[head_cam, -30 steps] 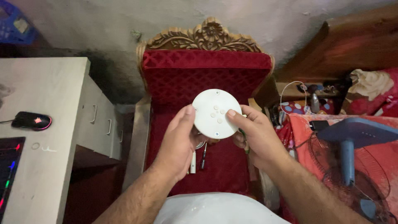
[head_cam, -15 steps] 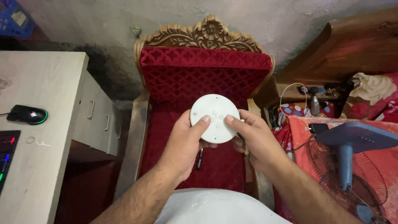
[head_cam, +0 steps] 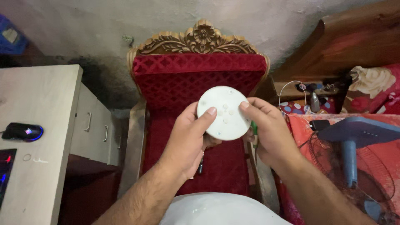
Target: The person holds a white round plastic device base on their lap and uses a screwdriver to drive screws into its mounting holes, turning the device over between screws and continuing to tighten screws on the back panel.
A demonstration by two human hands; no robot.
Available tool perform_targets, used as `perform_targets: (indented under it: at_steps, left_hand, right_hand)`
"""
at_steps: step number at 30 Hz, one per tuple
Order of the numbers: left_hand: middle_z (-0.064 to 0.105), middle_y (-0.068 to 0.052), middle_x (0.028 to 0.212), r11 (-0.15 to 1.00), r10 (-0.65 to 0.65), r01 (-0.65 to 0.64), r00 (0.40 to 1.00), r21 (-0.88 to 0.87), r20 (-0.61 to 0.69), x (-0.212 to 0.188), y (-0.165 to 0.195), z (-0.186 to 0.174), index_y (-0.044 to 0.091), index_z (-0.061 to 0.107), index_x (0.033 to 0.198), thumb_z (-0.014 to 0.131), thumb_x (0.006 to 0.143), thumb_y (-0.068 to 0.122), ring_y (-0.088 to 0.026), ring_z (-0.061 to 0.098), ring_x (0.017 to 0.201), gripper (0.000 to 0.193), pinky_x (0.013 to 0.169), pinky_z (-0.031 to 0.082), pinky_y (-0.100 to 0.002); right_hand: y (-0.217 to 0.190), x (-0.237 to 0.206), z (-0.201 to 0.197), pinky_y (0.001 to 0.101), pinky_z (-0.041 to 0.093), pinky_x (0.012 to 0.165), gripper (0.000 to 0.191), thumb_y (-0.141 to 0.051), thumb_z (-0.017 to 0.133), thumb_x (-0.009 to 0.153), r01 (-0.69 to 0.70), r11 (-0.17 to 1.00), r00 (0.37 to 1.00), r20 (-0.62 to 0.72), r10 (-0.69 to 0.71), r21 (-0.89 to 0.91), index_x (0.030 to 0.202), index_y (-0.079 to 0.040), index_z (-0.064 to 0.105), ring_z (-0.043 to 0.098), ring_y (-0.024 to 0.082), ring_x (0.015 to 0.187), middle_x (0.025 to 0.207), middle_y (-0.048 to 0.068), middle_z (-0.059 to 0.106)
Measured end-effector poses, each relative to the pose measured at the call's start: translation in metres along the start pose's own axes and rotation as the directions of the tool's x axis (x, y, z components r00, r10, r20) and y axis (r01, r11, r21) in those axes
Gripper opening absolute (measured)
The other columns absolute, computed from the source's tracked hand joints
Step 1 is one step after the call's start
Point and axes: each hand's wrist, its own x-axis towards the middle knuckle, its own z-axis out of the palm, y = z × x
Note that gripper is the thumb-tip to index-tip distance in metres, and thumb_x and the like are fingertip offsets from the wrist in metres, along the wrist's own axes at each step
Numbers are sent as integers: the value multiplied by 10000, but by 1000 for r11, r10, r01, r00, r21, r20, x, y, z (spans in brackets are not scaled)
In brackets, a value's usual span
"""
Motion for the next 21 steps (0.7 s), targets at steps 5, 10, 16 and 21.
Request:
perform_targets:
  at_steps: [5,10,16,21]
  left_hand:
    - [679,-100,1233,975,220,-219,973,-33,62,5,-1,14,29,546,1372,645,940,101,-161,656,1094,449,904,559,-333]
    - [688,-128,1224,975,154,-158,987,-158,-41,8,1,17,9,554,1359,608,916,53,-224,675,1120,448,942,585,-404]
    - [684,-137,1233,978,125,-135,990,-157,-71,9,3,18,3,556,1347,592,900,26,-224,685,1109,449,931,594,-409]
    - [687,-136,1226,984,104,-113,992,-135,-72,8,1,17,1,562,1340,595,896,26,-226,686,1101,445,931,593,-403]
  right_hand:
    - [-6,-8,-4,242,344,481,155,-222,679,943,-58,990,998,24,56,131,991,-80,643,458,68,570,751,-24,585]
    - [-5,-15,-3,255,360,491,149,-216,657,929,-155,985,981,128,144,80,1008,-93,625,472,81,576,752,-28,577]
    - [-11,-7,-9,266,394,562,355,-351,516,1023,-18,999,998,68,16,36,1129,-46,663,487,97,671,831,-3,565]
    - [-21,1,-11,277,465,659,294,-152,469,972,48,995,998,30,-51,93,1221,-49,586,544,129,754,956,73,649]
